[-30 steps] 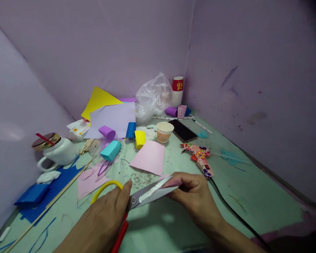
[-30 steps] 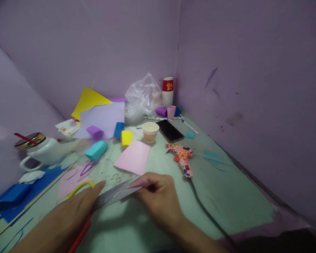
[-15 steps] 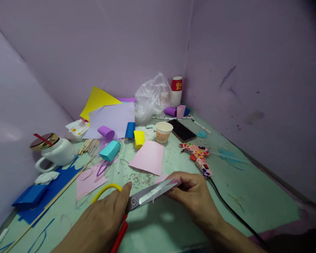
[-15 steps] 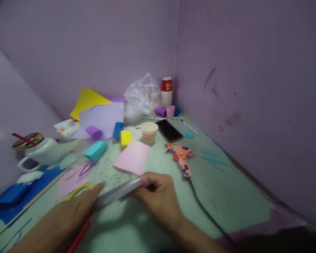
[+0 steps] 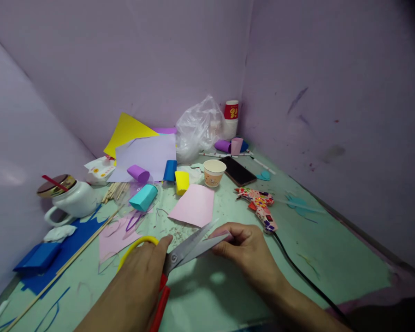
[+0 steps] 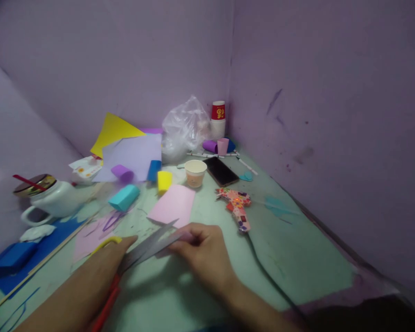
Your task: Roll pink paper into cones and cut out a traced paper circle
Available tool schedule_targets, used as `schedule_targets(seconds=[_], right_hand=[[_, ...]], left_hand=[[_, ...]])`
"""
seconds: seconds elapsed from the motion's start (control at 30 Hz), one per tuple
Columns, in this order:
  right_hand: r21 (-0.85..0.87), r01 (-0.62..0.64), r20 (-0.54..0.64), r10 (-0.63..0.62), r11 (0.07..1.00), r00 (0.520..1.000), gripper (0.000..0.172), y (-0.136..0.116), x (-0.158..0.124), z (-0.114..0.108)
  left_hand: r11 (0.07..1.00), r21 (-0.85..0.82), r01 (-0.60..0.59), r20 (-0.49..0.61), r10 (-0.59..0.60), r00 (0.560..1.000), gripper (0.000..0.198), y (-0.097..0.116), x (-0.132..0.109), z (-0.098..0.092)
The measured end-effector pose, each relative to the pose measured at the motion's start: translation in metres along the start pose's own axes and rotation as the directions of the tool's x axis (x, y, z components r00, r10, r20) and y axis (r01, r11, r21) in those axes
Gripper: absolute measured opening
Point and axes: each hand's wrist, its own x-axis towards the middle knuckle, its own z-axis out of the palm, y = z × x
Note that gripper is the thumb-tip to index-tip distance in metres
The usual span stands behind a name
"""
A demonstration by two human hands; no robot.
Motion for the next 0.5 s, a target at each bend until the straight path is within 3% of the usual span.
schedule_targets(seconds=[0.13,0.5], right_hand=[[-0.037,0.047,-0.028,-0.048,0.998,0.998,0.005,0.0025,-0.0004,-0.0006],[0.003,0.160,0.036,-0.160,0.987,0.986,0.001,0.0058,-0.0018,0.0002]], left_hand=[[0.996,0.092,-0.007,0.028,0.004,1.000,0.055,0.0030,0.0028,-0.0021],[0.967,0.225,-0.120,0.147,0.088,0.985,0.053,0.0009,0.0020,-0.0069]])
